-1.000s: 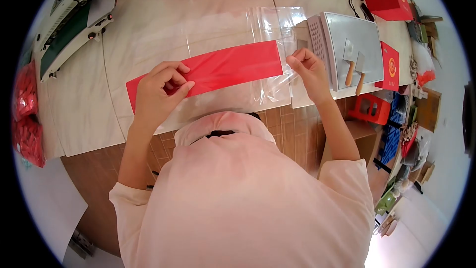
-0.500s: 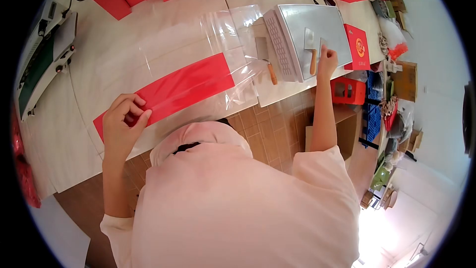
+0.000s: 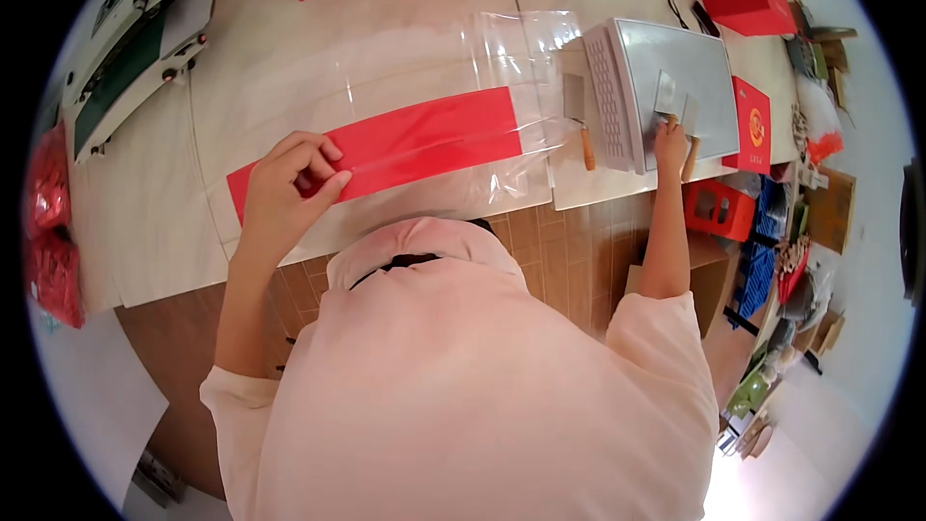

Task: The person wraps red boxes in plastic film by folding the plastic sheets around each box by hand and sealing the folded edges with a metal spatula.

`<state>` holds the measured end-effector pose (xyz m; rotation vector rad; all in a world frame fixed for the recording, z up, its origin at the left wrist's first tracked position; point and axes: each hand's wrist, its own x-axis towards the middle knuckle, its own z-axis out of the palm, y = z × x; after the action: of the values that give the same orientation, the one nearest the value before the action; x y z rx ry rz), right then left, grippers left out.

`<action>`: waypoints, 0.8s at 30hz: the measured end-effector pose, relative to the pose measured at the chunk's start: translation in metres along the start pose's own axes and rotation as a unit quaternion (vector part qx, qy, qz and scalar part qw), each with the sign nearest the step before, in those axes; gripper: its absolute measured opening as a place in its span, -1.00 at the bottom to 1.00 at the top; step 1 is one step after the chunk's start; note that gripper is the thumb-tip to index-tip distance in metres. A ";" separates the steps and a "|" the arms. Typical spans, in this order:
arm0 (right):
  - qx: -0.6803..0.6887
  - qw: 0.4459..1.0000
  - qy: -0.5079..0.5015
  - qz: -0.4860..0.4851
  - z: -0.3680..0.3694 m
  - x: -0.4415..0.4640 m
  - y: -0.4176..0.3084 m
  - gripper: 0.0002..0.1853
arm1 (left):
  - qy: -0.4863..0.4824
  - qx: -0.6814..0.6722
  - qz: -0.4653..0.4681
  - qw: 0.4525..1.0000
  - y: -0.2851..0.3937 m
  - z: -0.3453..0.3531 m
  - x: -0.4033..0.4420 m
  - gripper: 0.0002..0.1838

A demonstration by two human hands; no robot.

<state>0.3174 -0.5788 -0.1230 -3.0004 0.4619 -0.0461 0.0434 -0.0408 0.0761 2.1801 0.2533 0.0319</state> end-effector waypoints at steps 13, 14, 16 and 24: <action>0.324 0.812 -0.289 -0.389 -0.214 -0.156 -0.167 -0.79 | -0.022 -0.032 -0.008 0.999 -0.001 -0.003 0.000 -0.77; 0.297 0.765 -0.268 -0.505 -0.216 -0.163 -0.182 -0.79 | -0.024 -0.029 -0.009 0.999 -0.001 -0.003 0.000 -0.78; 0.255 0.683 -0.335 -0.597 -0.229 -0.177 -0.213 -0.79 | -0.022 -0.032 -0.006 0.999 -0.002 -0.003 0.000 -0.78; 0.167 0.658 -0.379 -0.629 -0.216 -0.182 -0.250 -0.73 | -0.018 -0.040 -0.002 0.999 -0.006 -0.002 -0.001 -0.77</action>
<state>0.2081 -0.3084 0.1163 -2.0214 -1.4815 0.8342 0.0413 -0.0363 0.0727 2.0981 0.2325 0.0011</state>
